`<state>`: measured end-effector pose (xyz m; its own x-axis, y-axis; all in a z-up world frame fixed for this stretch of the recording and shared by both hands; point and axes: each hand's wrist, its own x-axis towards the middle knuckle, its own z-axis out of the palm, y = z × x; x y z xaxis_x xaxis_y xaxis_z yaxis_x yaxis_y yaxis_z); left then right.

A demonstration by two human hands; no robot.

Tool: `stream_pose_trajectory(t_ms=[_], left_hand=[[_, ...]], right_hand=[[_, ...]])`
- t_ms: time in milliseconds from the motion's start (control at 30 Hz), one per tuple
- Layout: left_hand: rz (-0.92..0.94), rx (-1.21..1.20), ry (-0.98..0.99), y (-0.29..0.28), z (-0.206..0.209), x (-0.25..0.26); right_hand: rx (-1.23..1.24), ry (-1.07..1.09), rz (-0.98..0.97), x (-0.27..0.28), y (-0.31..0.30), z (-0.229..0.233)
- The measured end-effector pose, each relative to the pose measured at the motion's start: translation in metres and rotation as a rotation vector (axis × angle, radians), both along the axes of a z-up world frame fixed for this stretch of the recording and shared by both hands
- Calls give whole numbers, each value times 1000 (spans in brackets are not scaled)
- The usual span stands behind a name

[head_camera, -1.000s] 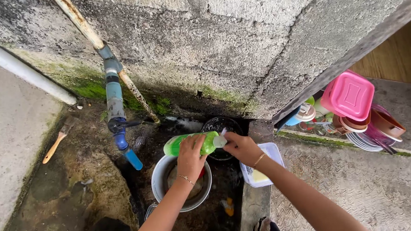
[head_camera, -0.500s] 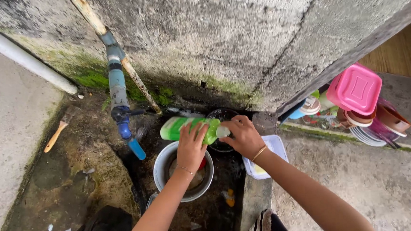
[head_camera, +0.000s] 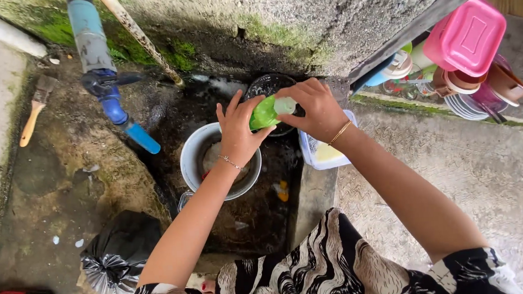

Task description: Washing rice and cleaning various containers at an outdoor tap.

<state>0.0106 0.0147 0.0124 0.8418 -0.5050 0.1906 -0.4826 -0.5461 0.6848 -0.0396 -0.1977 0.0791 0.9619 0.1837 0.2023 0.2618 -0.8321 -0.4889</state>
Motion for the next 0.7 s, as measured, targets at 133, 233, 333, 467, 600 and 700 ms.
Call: stream_pose_trajectory(t_ms=[133,233,333,467,600,700], left_hand=[[2,-2,-107,-14,8,-1],[3,-31,-132,-18,13,0],[26,-21,-141,-10,1,4],[95,37,-111,5,-11,4],[114,42,-94,13,-16,6],[106,40,-107,17,-19,5]], right_hand=[[29,-70,-54,4,-28,-5],[-47,-108,-152,7,-67,-4],[-232,-131,-313,7,-99,-2],[-424,-115,-463,4,-122,-33],[-486,-29,-484,7,-145,-77],[-630,-107,-476,5,-154,-92]])
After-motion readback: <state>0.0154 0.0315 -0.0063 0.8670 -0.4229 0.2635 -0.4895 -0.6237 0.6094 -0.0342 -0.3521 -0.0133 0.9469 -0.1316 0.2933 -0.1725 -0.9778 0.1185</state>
